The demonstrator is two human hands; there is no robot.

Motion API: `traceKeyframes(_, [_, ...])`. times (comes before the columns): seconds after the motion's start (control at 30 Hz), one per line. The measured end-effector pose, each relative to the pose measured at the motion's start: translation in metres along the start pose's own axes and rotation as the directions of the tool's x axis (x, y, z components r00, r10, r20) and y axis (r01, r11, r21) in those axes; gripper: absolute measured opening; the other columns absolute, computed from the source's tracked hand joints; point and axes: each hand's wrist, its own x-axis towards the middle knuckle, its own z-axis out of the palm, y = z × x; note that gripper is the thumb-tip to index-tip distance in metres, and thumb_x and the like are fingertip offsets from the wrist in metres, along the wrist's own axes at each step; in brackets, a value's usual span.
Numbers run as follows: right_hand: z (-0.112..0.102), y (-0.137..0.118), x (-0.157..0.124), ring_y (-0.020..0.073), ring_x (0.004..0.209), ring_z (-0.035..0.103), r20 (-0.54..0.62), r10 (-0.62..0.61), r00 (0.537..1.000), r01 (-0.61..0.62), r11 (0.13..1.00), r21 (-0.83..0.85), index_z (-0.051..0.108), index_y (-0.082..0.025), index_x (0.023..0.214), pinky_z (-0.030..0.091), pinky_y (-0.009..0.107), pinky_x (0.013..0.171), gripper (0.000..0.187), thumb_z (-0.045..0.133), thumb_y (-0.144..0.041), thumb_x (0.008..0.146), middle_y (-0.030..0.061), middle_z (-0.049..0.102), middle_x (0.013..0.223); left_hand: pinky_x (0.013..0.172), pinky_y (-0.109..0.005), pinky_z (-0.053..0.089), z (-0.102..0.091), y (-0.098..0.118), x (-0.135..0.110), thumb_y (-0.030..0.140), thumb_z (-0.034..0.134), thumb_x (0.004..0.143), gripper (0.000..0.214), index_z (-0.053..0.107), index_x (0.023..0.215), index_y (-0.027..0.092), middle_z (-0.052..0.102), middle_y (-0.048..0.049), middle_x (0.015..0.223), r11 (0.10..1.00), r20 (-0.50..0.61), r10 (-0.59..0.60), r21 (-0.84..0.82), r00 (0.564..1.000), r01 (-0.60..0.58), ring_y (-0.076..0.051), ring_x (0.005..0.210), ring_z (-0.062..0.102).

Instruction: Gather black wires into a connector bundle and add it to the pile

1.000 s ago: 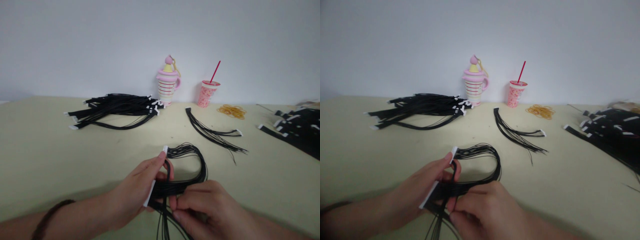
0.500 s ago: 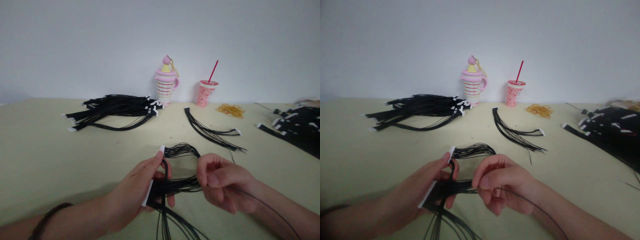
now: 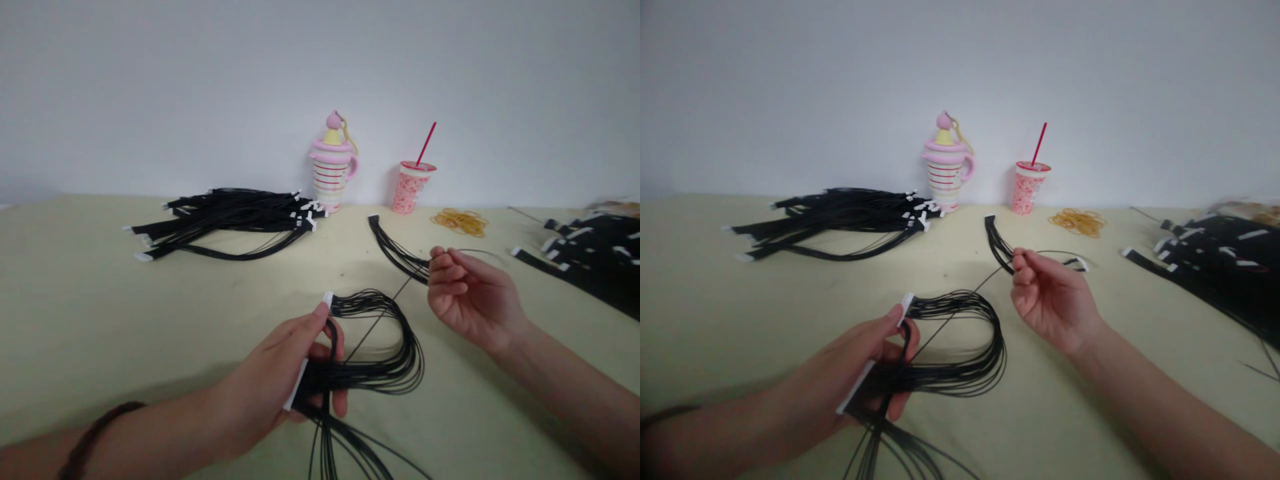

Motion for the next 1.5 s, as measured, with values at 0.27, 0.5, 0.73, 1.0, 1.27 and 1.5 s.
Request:
traceKeyframes(0.27, [-0.03, -0.025, 0.025, -0.0004, 0.047, 0.046, -0.179, -0.118, 0.977, 0.15, 0.973, 0.178, 0.058, -0.015, 0.086, 0.04, 0.003, 0.044, 0.007, 0.055, -0.015, 0.08, -0.0053, 0.049, 0.061, 0.045, -0.02, 0.027, -0.001, -0.003, 0.002, 0.067, 0.032, 0.081, 0.052, 0.048, 0.071, 0.018, 0.058, -0.0017, 0.051, 1.0, -0.01, -0.002, -0.023, 1.0, 0.001, -0.014, 0.047, 0.047])
traceKeyframes(0.5, [0.01, 0.018, -0.004, 0.003, 0.046, 0.039, 0.019, -0.15, 0.989, 0.141, 0.875, -0.464, 0.064, -0.011, 0.082, 0.036, 0.011, 0.042, 0.015, 0.063, -0.026, 0.077, -0.003, 0.049, 0.057, 0.044, -0.02, 0.027, -0.001, -0.003, 0.001, 0.067, 0.033, 0.08, 0.051, 0.047, 0.071, 0.018, 0.058, -0.0016, 0.05, 1.0, 0.0, 0.006, -0.016, 1.0, -0.006, -0.013, 0.044, 0.046])
traceKeyframes(0.73, [0.041, 0.061, -0.043, 0.006, 0.048, 0.033, 0.378, -0.135, 0.916, 0.401, 0.369, -0.839, 0.052, -0.013, 0.06, 0.027, 0.018, 0.043, 0.018, 0.051, -0.01, 0.078, -0.0051, 0.038, 0.051, 0.038, -0.017, 0.026, -0.005, -0.006, 0.002, 0.065, 0.036, 0.081, 0.052, 0.051, 0.069, 0.016, 0.053, 0.0002, 0.046, 1.0, 0.044, 0.01, -0.011, 0.999, -0.01, -0.012, 0.04, 0.047])
traceKeyframes(1.0, [0.038, 0.064, -0.043, 0.0053, 0.05, 0.038, 0.512, -0.128, 0.849, 0.522, 0.352, -0.777, 0.058, -0.016, 0.07, 0.03, 0.016, 0.047, 0.017, 0.048, -0.004, 0.078, -0.0056, 0.044, 0.056, 0.035, -0.014, 0.03, -0.009, -0.003, 0.004, 0.063, 0.041, 0.079, 0.053, 0.055, 0.064, 0.014, 0.055, -0.0017, 0.045, 0.997, 0.141, -0.053, 0.062, 0.989, 0.044, -0.011, 0.038, 0.048])
traceKeyframes(1.27, [0.041, 0.065, -0.046, 0.005, 0.053, 0.041, 0.505, -0.102, 0.857, 0.505, 0.353, -0.787, 0.054, -0.016, 0.067, 0.031, 0.016, 0.051, 0.02, 0.046, -0.003, 0.08, -0.0056, 0.049, 0.06, 0.035, -0.015, 0.033, -0.005, -0.001, 0.0, 0.069, 0.045, 0.071, 0.057, 0.054, 0.058, 0.015, 0.054, -0.0011, 0.04, 0.99, 0.132, -0.088, 0.121, 0.987, 0.072, -0.011, 0.036, 0.046])
traceKeyframes(1.5, [0.042, 0.065, -0.048, 0.0058, 0.051, 0.041, 0.47, -0.098, 0.877, 0.476, 0.31, -0.823, 0.057, -0.014, 0.066, 0.031, 0.018, 0.049, 0.02, 0.046, -0.004, 0.079, -0.0041, 0.049, 0.059, 0.034, -0.014, 0.035, -0.005, 0.001, -0.001, 0.068, 0.045, 0.071, 0.056, 0.056, 0.059, 0.014, 0.054, -0.0006, 0.041, 0.981, 0.117, -0.077, 0.186, 0.99, 0.054, -0.011, 0.036, 0.049])
